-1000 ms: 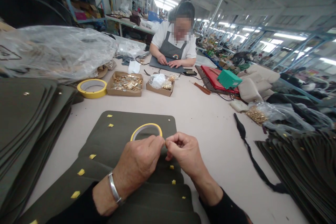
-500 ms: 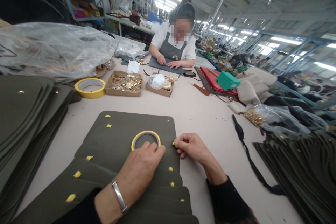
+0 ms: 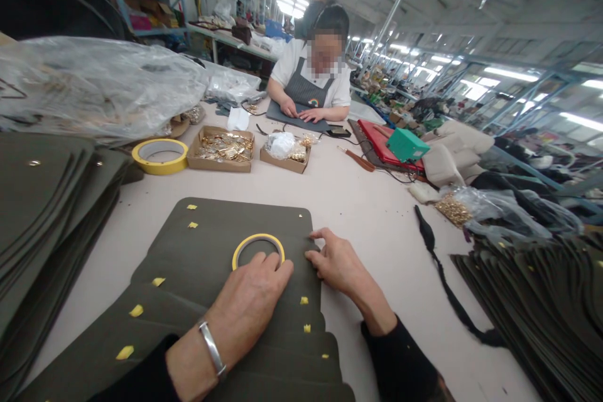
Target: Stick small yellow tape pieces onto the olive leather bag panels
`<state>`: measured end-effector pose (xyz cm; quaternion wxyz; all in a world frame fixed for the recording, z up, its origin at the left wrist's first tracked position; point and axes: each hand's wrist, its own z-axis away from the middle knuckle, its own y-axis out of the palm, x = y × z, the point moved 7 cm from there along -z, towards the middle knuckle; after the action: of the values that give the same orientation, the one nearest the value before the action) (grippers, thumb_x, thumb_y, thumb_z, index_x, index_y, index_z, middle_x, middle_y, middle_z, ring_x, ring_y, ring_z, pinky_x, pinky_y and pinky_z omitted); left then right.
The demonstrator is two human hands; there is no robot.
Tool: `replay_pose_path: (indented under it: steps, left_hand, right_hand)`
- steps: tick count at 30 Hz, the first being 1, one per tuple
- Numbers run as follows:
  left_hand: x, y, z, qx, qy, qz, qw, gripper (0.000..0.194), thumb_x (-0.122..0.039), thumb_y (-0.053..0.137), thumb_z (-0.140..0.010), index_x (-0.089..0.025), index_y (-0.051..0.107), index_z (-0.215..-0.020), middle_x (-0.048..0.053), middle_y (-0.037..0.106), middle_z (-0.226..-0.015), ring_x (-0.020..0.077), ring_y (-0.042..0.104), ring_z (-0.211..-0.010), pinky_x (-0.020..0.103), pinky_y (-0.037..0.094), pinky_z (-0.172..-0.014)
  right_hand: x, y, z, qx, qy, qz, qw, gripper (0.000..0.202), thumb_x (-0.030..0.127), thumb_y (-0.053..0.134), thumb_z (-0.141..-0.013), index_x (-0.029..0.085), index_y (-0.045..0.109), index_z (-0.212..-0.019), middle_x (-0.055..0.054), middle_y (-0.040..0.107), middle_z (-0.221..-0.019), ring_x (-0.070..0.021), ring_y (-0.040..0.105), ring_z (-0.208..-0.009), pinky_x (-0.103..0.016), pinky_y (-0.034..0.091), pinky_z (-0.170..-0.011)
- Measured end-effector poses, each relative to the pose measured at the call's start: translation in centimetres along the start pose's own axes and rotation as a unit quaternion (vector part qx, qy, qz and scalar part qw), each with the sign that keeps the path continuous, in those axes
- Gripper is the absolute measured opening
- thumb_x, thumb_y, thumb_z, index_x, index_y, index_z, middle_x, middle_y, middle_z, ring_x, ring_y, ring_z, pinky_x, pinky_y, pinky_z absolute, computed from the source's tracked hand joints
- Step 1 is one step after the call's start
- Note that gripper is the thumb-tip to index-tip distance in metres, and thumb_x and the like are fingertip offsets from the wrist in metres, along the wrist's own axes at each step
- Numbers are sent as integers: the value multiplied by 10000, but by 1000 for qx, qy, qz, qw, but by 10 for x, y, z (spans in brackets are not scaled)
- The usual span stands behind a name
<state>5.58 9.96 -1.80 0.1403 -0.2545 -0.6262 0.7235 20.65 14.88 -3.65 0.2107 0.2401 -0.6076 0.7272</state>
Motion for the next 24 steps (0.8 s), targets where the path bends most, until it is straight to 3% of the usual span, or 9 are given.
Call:
replay_pose_path:
  steps: [2, 5, 9, 12, 17, 20, 24]
  left_hand:
    - [1, 0, 1, 1, -2, 0, 1000, 279, -20, 372, -858, -206, 558, -949, 53, 597, -925, 235, 563, -860, 367, 532, -712]
    - [0, -2, 2, 2, 3, 6, 1000, 264, -29, 379, -859, -209, 557, -936, 52, 596, -913, 224, 562, -848, 343, 518, -703]
    - [-3, -3, 4, -8, 29, 13, 999, 252, -27, 385, -854, -208, 551, -911, 46, 601, -880, 224, 572, -793, 354, 502, -684]
    - [-3, -3, 4, -21, 38, 17, 999, 225, -58, 383, -882, -211, 547, -906, 36, 604, -852, 212, 577, -743, 348, 482, -672]
    - [1, -11, 4, -10, 33, 82, 996, 189, -147, 365, -941, -205, 537, -889, 31, 611, -854, 207, 593, -768, 328, 462, -663]
    - [2, -20, 5, -18, 36, 156, 987, 186, -183, 362, -958, -211, 532, -888, 8, 611, -846, 178, 593, -763, 304, 453, -673]
    - [3, -22, 5, -42, 56, 184, 980, 174, -181, 392, -951, -225, 552, -899, -10, 621, -837, 158, 607, -753, 278, 461, -664]
  right_hand:
    - [2, -10, 2, -26, -16, 3, 1000, 320, 233, 654, -779, 163, 601, -1087, 33, 620, -572, -147, 582, -554, -231, 414, -554]
    - [13, -19, 9, -40, -104, -8, 994, 92, 219, 589, -844, 178, 662, -881, -5, 671, -683, -140, 602, -619, -233, 433, -607]
    - [30, -11, 16, -17, -213, 64, 975, 165, 127, 544, -838, 189, 697, -821, -42, 691, -779, -157, 618, -712, -251, 442, -691]
    - [31, -1, 12, -3, -178, 122, 976, 205, 108, 524, -817, 183, 705, -756, -50, 694, -733, -161, 613, -674, -249, 416, -655]
    - [29, 2, 4, -8, -82, 133, 988, 228, 104, 513, -764, 181, 691, -643, -42, 686, -629, -141, 575, -571, -238, 355, -565]
    - [32, 2, 7, 1, -87, 117, 989, 215, 85, 518, -720, 170, 687, -618, -29, 665, -589, -130, 546, -545, -233, 333, -540]
    - [33, 9, 13, 102, -126, 61, 985, 217, 80, 522, -710, 158, 682, -586, 8, 613, -511, -99, 485, -477, -211, 294, -474]
